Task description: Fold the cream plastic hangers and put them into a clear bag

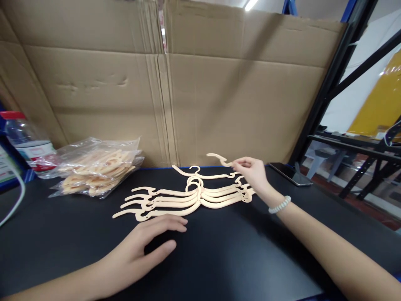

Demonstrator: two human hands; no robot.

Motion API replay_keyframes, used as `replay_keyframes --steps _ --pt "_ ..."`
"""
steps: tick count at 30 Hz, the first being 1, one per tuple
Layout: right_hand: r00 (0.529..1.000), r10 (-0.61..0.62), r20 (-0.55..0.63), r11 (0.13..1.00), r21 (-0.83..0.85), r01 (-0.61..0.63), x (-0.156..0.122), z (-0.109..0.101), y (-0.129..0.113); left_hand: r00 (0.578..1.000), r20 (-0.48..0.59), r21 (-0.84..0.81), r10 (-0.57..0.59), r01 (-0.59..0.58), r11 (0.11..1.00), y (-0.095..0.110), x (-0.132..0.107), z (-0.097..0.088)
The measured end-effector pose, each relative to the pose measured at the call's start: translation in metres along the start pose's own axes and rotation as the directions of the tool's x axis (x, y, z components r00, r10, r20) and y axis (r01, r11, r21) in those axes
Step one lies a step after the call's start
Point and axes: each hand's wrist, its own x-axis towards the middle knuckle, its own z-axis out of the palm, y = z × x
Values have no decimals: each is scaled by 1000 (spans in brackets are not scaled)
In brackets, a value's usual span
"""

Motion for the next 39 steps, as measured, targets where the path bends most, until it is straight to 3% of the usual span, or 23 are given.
replay_keyframes --steps 3,5,7,9,12,15,17,21,27,33,39 --pt "983 -3 181 981 192 -32 -34 28 -46 990 -33 -252 -134 121 960 0 8 1" --pt "903 10 429 889 410 -205 -59 41 -74 980 -57 -393 -190 153 906 -2 11 2" --pt "828 -33 560 838 467 -282 -79 49 -93 969 -91 -472 -229 160 867 -5 12 3" --pt "783 -73 618 824 479 -302 -90 52 -102 961 -112 -517 -253 161 841 -7 12 4" --pt "788 -128 602 874 444 -197 -84 50 -98 950 -120 -576 -288 170 800 -10 11 5" --pt "847 -259 465 960 222 172 -55 42 -78 939 -119 -609 -323 188 770 -12 12 5" --pt "840 -357 409 896 -105 432 -32 35 -59 938 -112 -633 -329 188 751 -13 12 5" --pt "861 -305 407 866 -257 429 2 27 -21 932 -115 -660 -344 188 728 -14 13 3" --pt "826 -273 493 832 -309 460 18 42 6 905 -134 -668 -403 217 711 -13 10 0" --pt "788 -282 547 794 -328 512 22 56 1 906 -152 -727 -395 168 665 -12 9 -2" --pt "824 -317 471 791 -348 503 24 33 -23 911 -145 -772 -386 140 620 -14 9 -3"
